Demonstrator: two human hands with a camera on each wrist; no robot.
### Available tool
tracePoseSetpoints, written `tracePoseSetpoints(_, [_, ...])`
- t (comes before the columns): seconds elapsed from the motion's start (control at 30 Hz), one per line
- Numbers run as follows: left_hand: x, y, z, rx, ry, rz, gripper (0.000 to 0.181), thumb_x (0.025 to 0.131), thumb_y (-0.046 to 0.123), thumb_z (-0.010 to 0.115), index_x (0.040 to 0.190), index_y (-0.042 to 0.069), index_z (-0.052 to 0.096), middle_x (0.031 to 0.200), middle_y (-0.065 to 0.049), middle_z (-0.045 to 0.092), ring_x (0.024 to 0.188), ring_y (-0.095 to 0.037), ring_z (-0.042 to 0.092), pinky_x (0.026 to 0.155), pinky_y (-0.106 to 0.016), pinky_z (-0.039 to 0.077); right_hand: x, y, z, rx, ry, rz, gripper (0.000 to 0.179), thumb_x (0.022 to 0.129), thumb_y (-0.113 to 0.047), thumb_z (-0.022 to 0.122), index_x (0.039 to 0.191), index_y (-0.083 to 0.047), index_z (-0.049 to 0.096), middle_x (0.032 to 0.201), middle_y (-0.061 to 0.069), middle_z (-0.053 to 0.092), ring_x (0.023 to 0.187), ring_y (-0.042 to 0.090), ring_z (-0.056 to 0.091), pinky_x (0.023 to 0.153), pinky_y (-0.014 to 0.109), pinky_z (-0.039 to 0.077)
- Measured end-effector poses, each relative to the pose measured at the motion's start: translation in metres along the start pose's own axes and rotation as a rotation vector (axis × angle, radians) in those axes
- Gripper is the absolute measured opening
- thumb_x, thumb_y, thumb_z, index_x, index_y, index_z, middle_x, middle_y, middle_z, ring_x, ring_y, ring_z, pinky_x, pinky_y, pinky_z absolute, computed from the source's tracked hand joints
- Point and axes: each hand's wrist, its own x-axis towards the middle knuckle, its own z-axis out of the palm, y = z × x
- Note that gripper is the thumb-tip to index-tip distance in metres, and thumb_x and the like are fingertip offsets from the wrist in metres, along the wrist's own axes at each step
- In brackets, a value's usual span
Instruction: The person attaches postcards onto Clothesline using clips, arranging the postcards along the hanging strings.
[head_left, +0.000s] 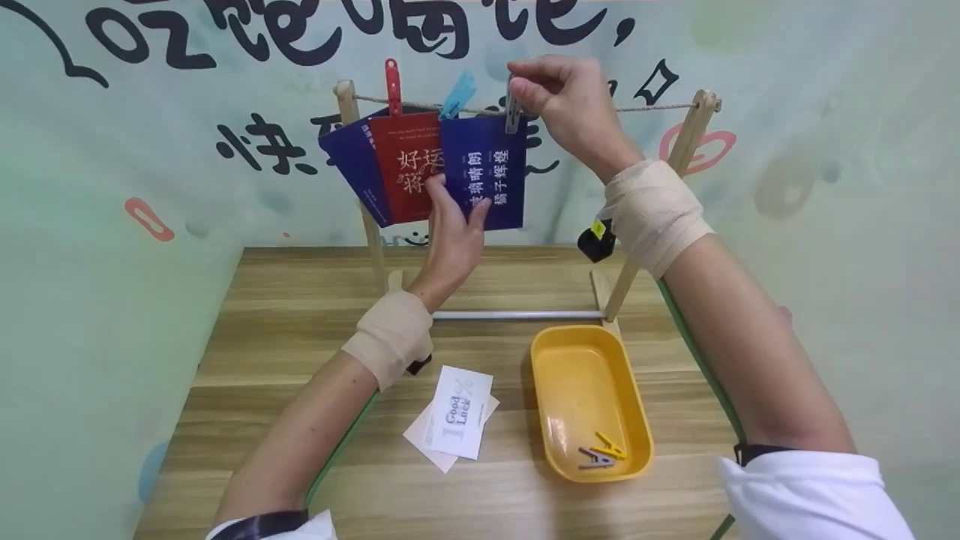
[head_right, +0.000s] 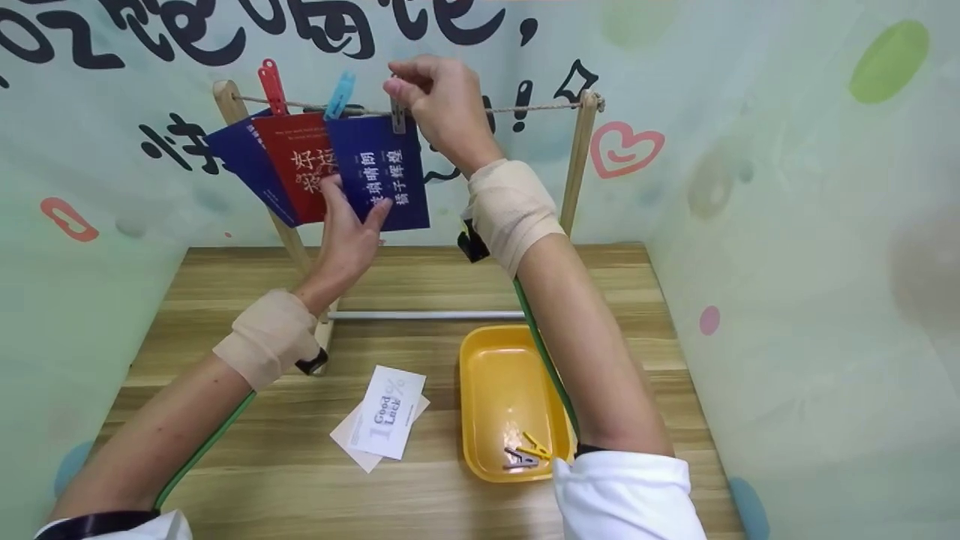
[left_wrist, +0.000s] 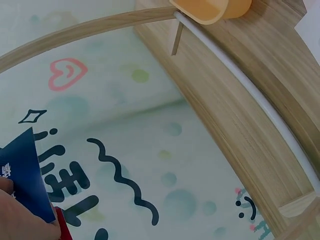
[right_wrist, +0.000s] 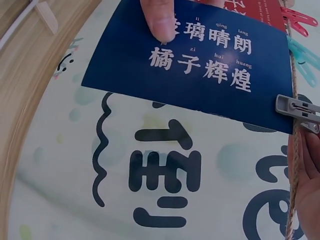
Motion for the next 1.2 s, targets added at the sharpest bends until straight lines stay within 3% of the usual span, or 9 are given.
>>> tracePoseSetpoints(0.5, [-0.008,0.002,-0.011,0.009,-0.021,-0.094,0.050,0.100,0.020,0.060,0.138,0.006,0.030,0.139,-0.012,0.050,0.136,-0.021,0.045,0.121,-0.033,0.033,-0.017,0.011,0.007,-0.035,0.089,-0.155,0.042,0.092,-0.020,0.068,0.134,-0.014,0.063,0.123,0.005,0.066,0.111,0.010,0.066,0.099,0.018,0.053])
tracePoseSetpoints(0.63, [-0.011,0.003,-0.013,0.026,-0.026,-0.070,0.046,0.101,0.021,0.060,0.136,0.005,0.034,0.137,-0.014,0.052,0.131,-0.023,0.048,0.117,-0.035,0.037,-0.020,0.012,0.006,-0.007,0.084,-0.171,0.047,0.091,-0.017,0.070,0.138,-0.012,0.060,0.129,0.006,0.062,0.117,0.012,0.066,0.099,0.019,0.054])
tracePoseSetpoints(0.83, [-0.018,0.005,-0.020,0.012,-0.024,-0.043,0.044,0.100,0.019,0.061,0.136,0.003,0.041,0.124,-0.017,0.056,0.111,-0.025,0.054,0.097,-0.036,0.049,-0.028,0.012,-0.001,-0.040,0.126,-0.261,0.056,0.090,-0.019,0.074,0.142,-0.008,0.055,0.144,0.007,0.052,0.134,0.014,0.055,0.111,0.017,0.044])
tracePoseSetpoints(0.93, [-0.023,0.005,-0.023,0.016,-0.024,-0.045,0.047,0.100,0.019,0.061,0.139,0.002,0.042,0.125,-0.017,0.055,0.111,-0.026,0.054,0.097,-0.035,0.050,-0.035,0.015,-0.007,-0.043,0.170,-0.296,0.056,0.089,-0.018,0.076,0.140,-0.007,0.056,0.143,0.007,0.053,0.136,0.012,0.051,0.112,0.016,0.042])
tracePoseSetpoints(1.2, [-0.042,0.001,-0.030,0.011,0.004,-0.011,0.052,0.099,0.014,0.062,0.146,0.003,0.043,0.132,-0.019,0.051,0.118,-0.029,0.055,0.100,-0.036,0.053,-0.056,0.031,-0.016,0.068,0.189,-0.269,0.052,0.088,-0.013,0.077,0.137,-0.005,0.059,0.140,0.010,0.052,0.134,0.012,0.049,0.112,0.020,0.044])
